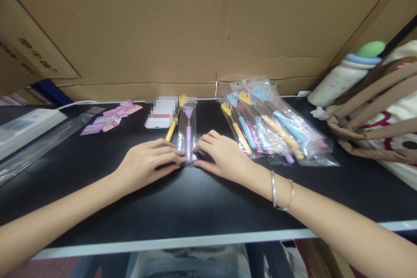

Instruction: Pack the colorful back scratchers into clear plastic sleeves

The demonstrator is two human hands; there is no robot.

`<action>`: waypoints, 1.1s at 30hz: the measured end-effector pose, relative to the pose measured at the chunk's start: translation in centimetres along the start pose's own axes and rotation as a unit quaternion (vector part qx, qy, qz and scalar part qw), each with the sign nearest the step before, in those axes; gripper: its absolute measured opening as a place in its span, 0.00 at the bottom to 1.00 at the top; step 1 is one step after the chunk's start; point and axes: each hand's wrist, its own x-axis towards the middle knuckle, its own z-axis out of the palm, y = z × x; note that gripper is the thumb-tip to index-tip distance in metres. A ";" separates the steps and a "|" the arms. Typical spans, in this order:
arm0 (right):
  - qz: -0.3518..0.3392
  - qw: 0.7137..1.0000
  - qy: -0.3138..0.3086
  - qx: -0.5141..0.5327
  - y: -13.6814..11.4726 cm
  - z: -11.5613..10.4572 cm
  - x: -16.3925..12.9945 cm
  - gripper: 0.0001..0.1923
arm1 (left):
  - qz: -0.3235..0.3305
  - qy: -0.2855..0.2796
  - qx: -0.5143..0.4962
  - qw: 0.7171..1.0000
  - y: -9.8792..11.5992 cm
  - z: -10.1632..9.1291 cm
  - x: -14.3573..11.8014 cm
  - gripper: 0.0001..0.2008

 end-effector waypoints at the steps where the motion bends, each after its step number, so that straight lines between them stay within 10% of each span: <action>1: -0.005 1.000 0.005 -0.001 0.0 0.0 0.0 0.11 | 0.001 -0.005 -0.002 1.000 0.0 0.0 0.0 0.07; 33: -0.086 0.996 -0.023 0.026 -0.3 -0.2 -0.2 0.11 | 0.006 -0.009 -0.037 0.999 -0.1 -0.6 0.1 0.09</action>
